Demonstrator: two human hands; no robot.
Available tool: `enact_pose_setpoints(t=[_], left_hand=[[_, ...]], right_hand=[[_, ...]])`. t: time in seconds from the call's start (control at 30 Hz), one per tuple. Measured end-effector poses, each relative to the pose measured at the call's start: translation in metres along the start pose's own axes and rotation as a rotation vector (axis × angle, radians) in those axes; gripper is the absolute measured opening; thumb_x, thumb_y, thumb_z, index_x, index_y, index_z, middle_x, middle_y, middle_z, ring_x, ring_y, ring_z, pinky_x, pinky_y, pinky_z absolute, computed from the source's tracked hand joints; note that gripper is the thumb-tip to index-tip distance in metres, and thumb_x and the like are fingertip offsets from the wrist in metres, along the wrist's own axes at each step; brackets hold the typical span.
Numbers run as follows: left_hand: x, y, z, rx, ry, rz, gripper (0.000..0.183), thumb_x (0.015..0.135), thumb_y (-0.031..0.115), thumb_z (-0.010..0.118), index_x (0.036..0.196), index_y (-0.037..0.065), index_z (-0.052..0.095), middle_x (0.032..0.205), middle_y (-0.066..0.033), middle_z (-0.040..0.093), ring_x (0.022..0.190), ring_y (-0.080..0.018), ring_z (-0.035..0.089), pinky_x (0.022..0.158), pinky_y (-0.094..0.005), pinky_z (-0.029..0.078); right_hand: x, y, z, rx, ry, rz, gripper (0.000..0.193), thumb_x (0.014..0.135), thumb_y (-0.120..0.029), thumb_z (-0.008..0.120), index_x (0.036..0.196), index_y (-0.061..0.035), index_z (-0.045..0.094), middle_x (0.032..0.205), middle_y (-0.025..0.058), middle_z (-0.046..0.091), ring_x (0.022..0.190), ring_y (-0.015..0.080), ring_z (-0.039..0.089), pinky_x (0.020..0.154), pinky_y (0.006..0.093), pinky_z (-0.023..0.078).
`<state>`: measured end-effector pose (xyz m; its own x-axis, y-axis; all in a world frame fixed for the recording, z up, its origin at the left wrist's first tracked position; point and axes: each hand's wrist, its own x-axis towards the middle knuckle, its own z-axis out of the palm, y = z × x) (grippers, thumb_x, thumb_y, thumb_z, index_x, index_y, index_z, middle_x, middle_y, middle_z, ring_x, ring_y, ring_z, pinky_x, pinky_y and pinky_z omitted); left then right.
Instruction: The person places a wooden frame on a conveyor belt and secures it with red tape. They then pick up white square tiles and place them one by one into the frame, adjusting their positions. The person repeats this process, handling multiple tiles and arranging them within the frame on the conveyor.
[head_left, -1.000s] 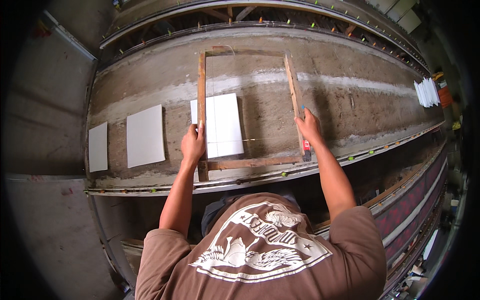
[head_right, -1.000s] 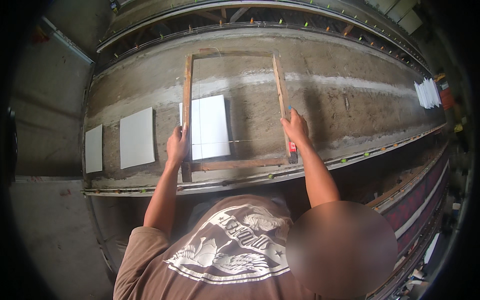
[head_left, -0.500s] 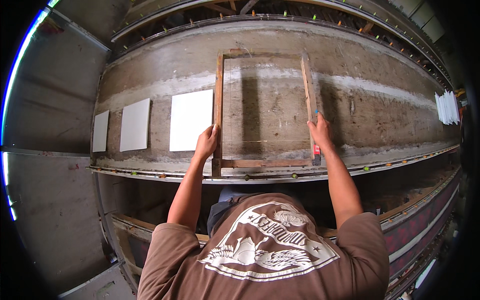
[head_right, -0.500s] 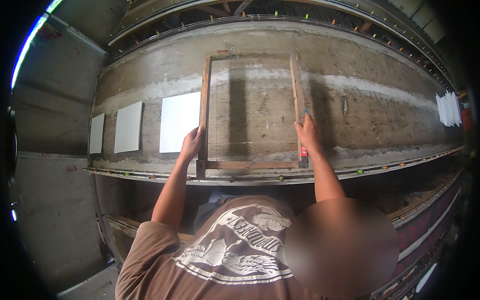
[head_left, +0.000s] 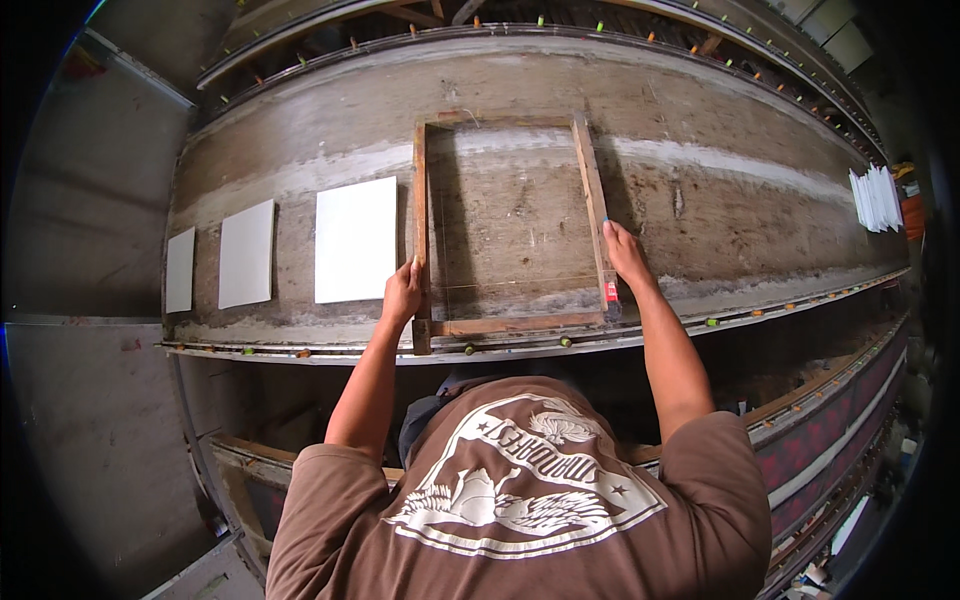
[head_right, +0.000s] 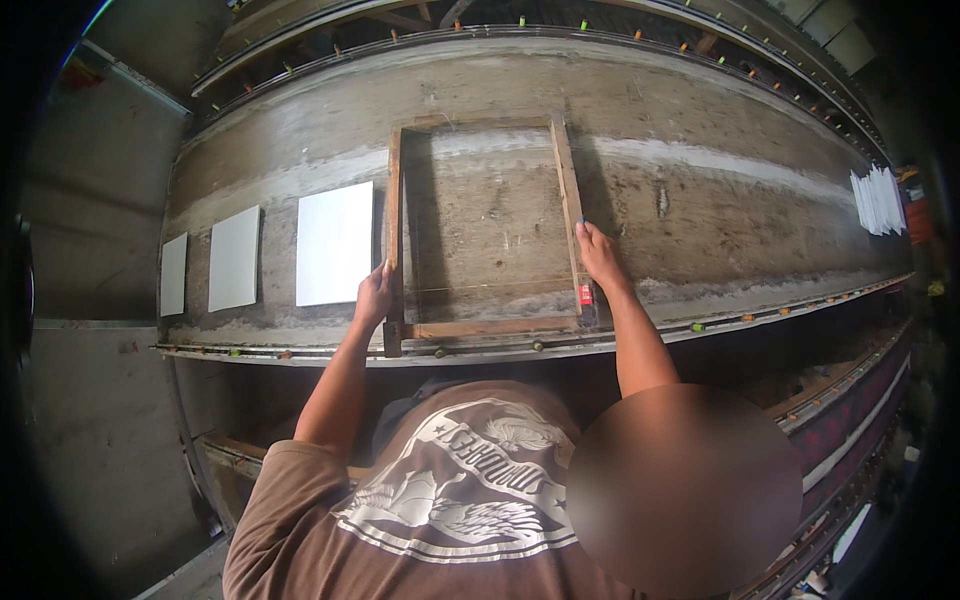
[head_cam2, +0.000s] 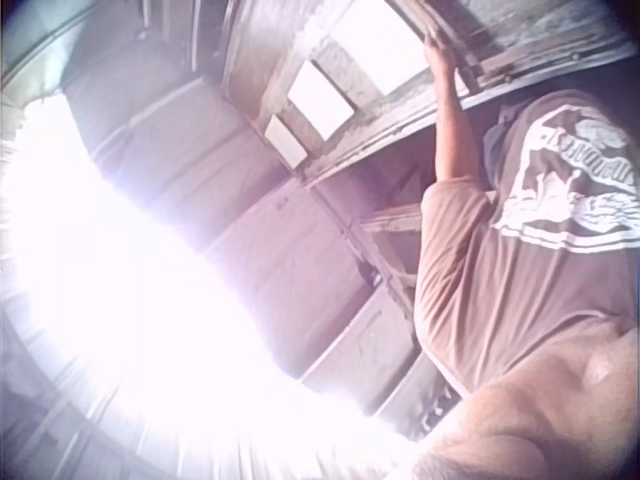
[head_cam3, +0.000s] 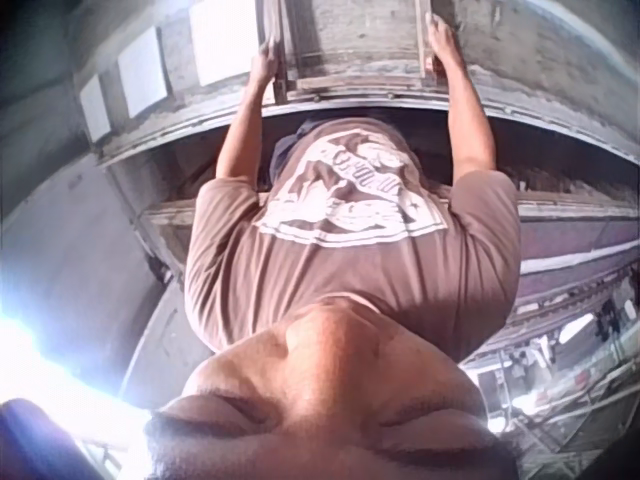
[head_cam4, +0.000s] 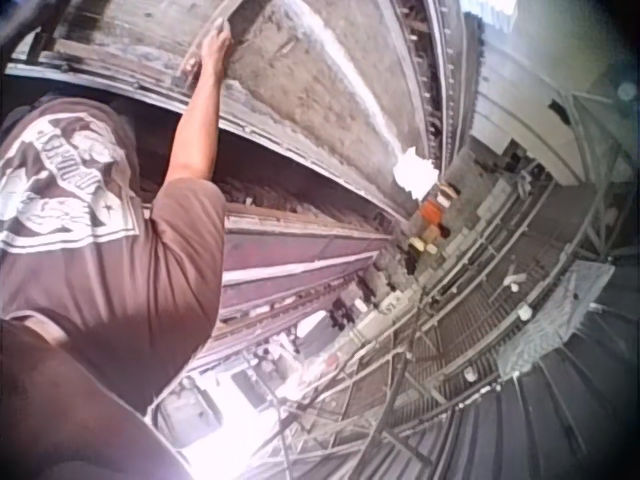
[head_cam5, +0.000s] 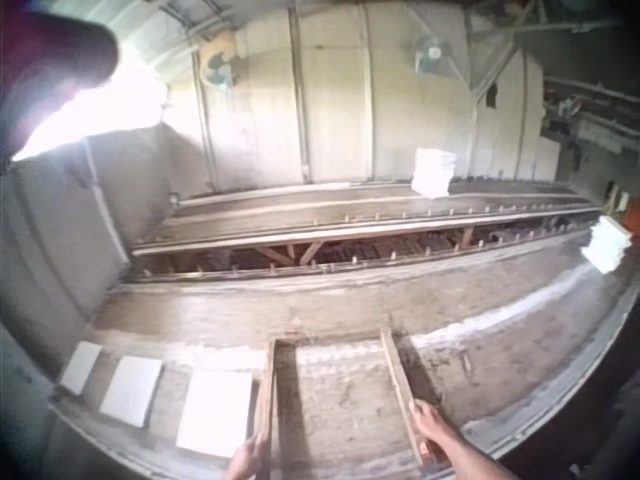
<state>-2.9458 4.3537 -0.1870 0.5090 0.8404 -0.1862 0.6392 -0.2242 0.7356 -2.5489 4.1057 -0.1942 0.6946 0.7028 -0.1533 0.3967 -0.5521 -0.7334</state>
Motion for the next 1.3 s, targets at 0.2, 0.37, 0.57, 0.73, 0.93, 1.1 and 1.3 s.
enact_pose_setpoints(t=[0.2,0.37,0.57,0.73,0.93,1.1,1.3], left_hand=[[-0.001,-0.007,0.003,0.003,0.021,0.05,0.05,0.11,0.038,0.045,0.129,-0.004,0.064,0.113,-0.0292,0.069,0.113,-0.0438,0.066,0.092,-0.0429,0.053],[-0.005,-0.01,0.004,-0.032,-0.013,-0.031,0.048,0.11,0.038,0.045,0.128,-0.002,0.064,0.109,-0.03,0.069,0.109,-0.0452,0.067,0.088,-0.0441,0.053],[-0.009,-0.01,0.019,-0.073,0.059,0.029,0.045,0.11,0.034,0.045,0.131,-0.002,0.063,0.11,-0.0304,0.069,0.108,-0.0462,0.066,0.088,-0.0472,0.053],[-0.018,-0.009,0.026,-0.028,0.108,0.027,0.045,0.109,0.032,0.047,0.132,-0.003,0.062,0.107,-0.0305,0.07,0.105,-0.0464,0.067,0.087,-0.0473,0.054],[-0.019,-0.002,0.036,0.02,0.127,0.028,0.043,0.109,0.031,0.046,0.133,-0.001,0.061,0.103,-0.0294,0.07,0.099,-0.0478,0.067,0.083,-0.0499,0.054],[-0.02,0.004,0.046,0.005,0.125,0.035,0.04,0.109,0.03,0.045,0.132,0.002,0.062,0.094,-0.0284,0.069,0.09,-0.048,0.067,0.076,-0.0523,0.052],[-0.023,0.012,0.055,0.013,0.155,0.096,0.04,0.109,0.031,0.044,0.131,0.003,0.063,0.09,-0.0275,0.069,0.084,-0.0475,0.067,0.072,-0.0525,0.051]], right_hand=[[0.009,0.016,-0.001,0.086,-0.063,0.077,0.056,0.106,-0.043,0.053,0.136,0.0038,0.058,0.131,0.0227,0.066,0.125,0.0361,0.061,0.104,0.0413,0.047],[-0.002,-0.004,0.003,0.049,-0.145,0.071,0.082,0.088,-0.039,0.079,0.146,0.0084,0.047,0.145,0.03,0.053,0.138,0.0393,0.051,0.114,0.0438,0.041],[-0.001,0.022,0.006,-0.029,-0.057,-0.011,0.083,0.082,-0.025,0.084,0.148,0.007,0.045,0.143,0.027,0.057,0.13,0.0347,0.058,0.107,0.0427,0.046],[-0.005,0.014,0.002,0.014,-0.074,0.032,0.081,0.082,-0.024,0.082,0.148,0.0053,0.046,0.145,0.0293,0.054,0.136,0.0396,0.053,0.113,0.0443,0.042],[-0.004,0.031,0.001,-0.001,-0.049,-0.003,0.08,0.083,-0.022,0.081,0.149,0.0051,0.045,0.145,0.0287,0.054,0.136,0.0383,0.053,0.112,0.0438,0.043],[-0.005,0.036,-0.009,0.023,-0.037,0.011,0.081,0.083,-0.02,0.083,0.15,0.0053,0.044,0.145,0.0264,0.055,0.134,0.0359,0.055,0.11,0.043,0.045],[-0.004,0.047,-0.017,0.033,-0.046,0.031,0.082,0.084,-0.02,0.082,0.151,0.0048,0.043,0.148,0.0272,0.052,0.135,0.0354,0.054,0.111,0.0429,0.044]])
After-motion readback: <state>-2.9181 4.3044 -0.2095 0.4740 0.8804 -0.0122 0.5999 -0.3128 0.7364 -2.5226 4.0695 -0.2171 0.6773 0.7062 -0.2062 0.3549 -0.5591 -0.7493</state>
